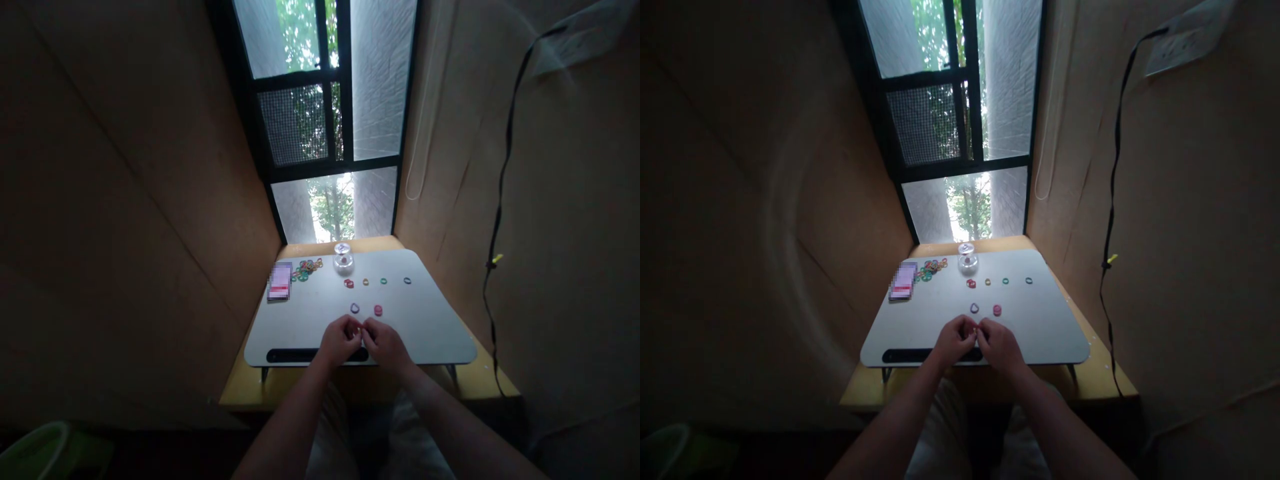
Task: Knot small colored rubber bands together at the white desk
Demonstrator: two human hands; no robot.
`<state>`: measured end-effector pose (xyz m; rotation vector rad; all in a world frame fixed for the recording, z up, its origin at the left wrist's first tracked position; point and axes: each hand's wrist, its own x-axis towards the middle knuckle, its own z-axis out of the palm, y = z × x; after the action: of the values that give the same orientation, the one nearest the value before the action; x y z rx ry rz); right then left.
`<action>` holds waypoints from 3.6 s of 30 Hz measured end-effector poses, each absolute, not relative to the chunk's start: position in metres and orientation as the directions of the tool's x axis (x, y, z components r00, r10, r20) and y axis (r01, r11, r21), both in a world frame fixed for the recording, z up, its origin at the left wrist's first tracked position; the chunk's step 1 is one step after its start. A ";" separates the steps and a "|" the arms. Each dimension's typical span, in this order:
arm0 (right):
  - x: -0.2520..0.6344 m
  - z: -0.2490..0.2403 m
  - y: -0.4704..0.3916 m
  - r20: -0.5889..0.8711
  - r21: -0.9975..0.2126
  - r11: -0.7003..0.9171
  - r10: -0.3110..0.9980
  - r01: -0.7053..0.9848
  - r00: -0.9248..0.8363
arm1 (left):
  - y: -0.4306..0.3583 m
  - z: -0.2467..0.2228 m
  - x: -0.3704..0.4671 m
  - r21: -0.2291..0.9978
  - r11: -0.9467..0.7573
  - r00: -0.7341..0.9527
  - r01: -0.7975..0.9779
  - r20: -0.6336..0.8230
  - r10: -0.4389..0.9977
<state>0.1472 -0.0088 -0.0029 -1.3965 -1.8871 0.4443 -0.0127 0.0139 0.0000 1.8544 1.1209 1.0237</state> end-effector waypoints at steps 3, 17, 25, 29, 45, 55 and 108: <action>0.147 -0.002 -0.009 0.351 -0.653 0.342 0.927 0.676 -0.130 | 0.014 0.000 -0.013 0.888 -0.346 0.298 0.303 0.256 0.919; 0.148 -0.003 -0.008 0.375 -0.664 0.354 0.920 0.659 -0.117 | 0.017 -0.002 -0.015 0.902 -0.337 0.283 0.271 0.260 0.923; 0.148 -0.001 -0.009 0.369 -0.690 0.337 0.925 0.640 -0.090 | 0.019 -0.007 -0.013 0.924 -0.262 0.186 0.277 0.216 0.958; 0.150 0.000 -0.006 0.362 -0.722 0.332 0.929 0.607 -0.077 | 0.030 -0.001 -0.013 0.966 -0.183 0.111 0.185 0.164 0.980; 0.153 0.004 -0.006 0.326 -0.747 0.327 0.939 0.579 -0.110 | 0.150 0.053 0.016 0.749 -0.224 0.237 0.624 0.092 0.967; 0.154 0.005 -0.004 0.318 -0.741 0.331 0.939 0.584 -0.129 | 0.132 0.058 0.021 0.278 -0.464 0.504 0.841 -0.093 0.859; 0.147 0.004 0.002 0.296 -0.665 0.295 0.947 0.686 -0.121 | 0.144 0.010 -0.088 0.219 0.016 -0.068 0.976 0.234 0.970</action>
<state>0.1473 0.0023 0.0036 -1.4594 -1.8782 0.4844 -0.0877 0.1435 0.0105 2.1566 2.2520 0.5122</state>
